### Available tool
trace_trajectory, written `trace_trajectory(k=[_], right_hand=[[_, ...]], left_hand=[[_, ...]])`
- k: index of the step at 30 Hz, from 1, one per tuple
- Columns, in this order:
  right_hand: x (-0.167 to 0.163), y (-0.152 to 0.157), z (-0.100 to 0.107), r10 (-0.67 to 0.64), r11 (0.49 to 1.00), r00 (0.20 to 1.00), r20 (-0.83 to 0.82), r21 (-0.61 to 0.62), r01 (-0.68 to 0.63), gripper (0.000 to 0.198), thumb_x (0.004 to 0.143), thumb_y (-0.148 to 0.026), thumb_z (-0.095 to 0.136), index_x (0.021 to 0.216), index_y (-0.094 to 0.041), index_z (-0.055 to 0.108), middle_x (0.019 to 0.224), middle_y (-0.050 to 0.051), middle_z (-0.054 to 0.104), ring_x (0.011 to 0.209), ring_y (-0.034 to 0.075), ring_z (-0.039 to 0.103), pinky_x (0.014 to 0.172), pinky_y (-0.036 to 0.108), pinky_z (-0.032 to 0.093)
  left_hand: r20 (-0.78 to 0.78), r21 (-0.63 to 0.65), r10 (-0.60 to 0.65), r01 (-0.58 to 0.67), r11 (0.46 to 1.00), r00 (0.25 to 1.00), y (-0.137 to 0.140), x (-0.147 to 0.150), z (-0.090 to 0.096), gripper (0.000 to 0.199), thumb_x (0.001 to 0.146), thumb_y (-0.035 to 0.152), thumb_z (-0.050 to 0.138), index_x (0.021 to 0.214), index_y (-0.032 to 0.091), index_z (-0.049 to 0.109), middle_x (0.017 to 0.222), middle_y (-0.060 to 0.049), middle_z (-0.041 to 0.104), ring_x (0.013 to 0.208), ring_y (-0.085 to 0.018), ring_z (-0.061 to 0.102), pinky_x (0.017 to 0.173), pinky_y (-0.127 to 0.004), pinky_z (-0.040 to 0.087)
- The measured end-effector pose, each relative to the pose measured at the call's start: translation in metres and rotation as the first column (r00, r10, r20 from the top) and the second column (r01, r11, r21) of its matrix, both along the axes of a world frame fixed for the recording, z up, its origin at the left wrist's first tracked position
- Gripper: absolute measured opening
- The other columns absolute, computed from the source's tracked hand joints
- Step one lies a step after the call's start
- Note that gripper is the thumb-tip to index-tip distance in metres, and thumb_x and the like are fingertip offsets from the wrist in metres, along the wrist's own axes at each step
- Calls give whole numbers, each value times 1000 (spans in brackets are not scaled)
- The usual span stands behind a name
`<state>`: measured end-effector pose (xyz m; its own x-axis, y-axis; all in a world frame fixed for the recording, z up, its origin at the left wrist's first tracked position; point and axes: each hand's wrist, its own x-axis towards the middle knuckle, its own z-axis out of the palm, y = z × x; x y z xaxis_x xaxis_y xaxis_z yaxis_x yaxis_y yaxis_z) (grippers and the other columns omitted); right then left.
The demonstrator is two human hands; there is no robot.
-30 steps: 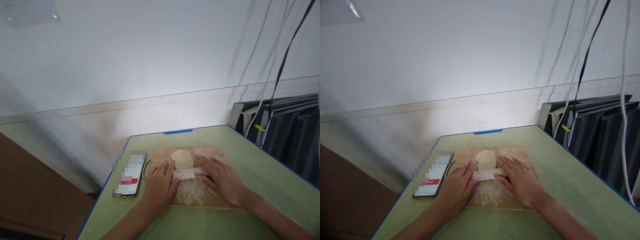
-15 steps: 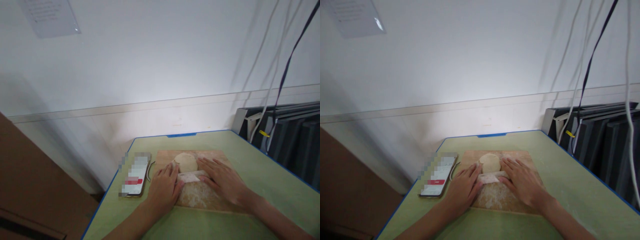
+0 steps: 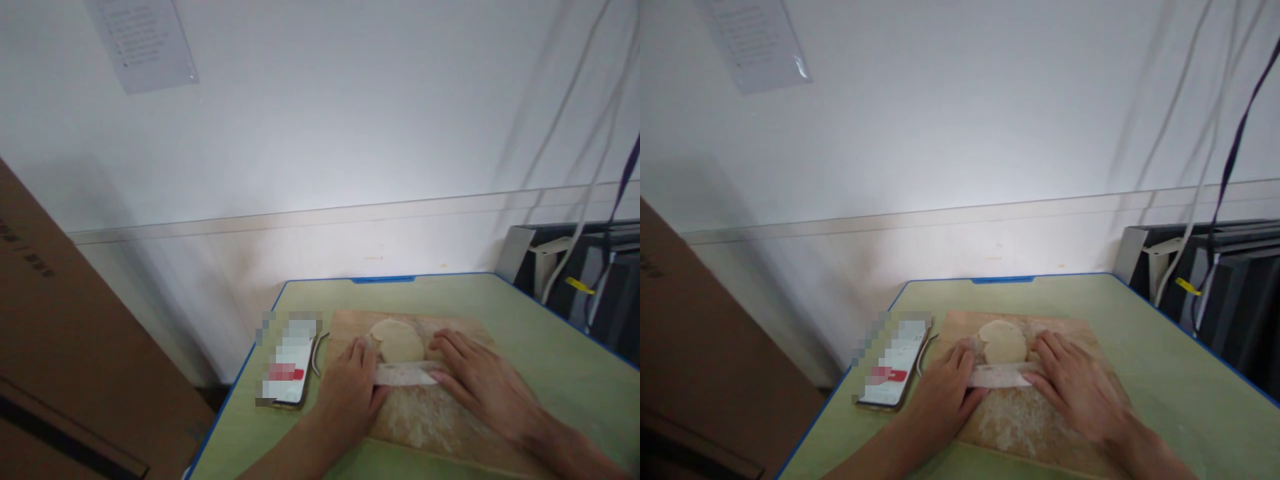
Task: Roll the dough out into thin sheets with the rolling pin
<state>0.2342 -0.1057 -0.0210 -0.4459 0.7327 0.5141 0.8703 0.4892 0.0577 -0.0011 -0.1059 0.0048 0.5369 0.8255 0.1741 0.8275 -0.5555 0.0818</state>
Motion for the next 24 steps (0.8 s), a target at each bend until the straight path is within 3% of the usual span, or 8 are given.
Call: trace_trajectory(k=[5,10,14,20,24], right_hand=[[5,1,-4,33,998,999,38,55,-35,32,89,-42,33,79,-23,57,77,5,66,71,21,62,64,35,49],[6,0,2,37,993,999,-13,111,-36,40,91,-41,29,61,-24,51,56,1,57,50,17,55,49,30,41],[6,1,10,-43,986,994,-100,158,58,42,90,-43,28,63,-23,51,59,2,56,54,19,54,52,32,39],[7,12,5,-181,980,970,-159,56,192,43,90,-43,26,63,-23,53,62,4,57,59,20,56,57,35,43],[11,19,-8,-191,982,967,-171,-32,188,43,91,-37,24,85,-19,62,88,9,65,83,22,61,76,39,48]], left_hand=[[-19,27,4,-3,1000,1000,1,-9,1,29,79,35,60,99,14,55,106,-9,56,98,-25,51,83,-37,45],[-72,164,1,11,986,997,4,-13,6,34,79,46,58,90,14,56,93,-7,57,86,-26,52,75,-39,46],[-55,227,33,-19,974,998,9,-15,11,27,84,41,52,92,15,55,93,-7,56,85,-25,51,74,-39,44],[-60,168,102,-90,982,993,22,-12,0,26,82,39,57,92,15,54,95,-7,56,89,-25,51,77,-39,44],[-42,144,103,-96,985,994,23,-9,-2,20,85,33,54,93,15,54,97,-7,57,90,-25,52,77,-38,45]])
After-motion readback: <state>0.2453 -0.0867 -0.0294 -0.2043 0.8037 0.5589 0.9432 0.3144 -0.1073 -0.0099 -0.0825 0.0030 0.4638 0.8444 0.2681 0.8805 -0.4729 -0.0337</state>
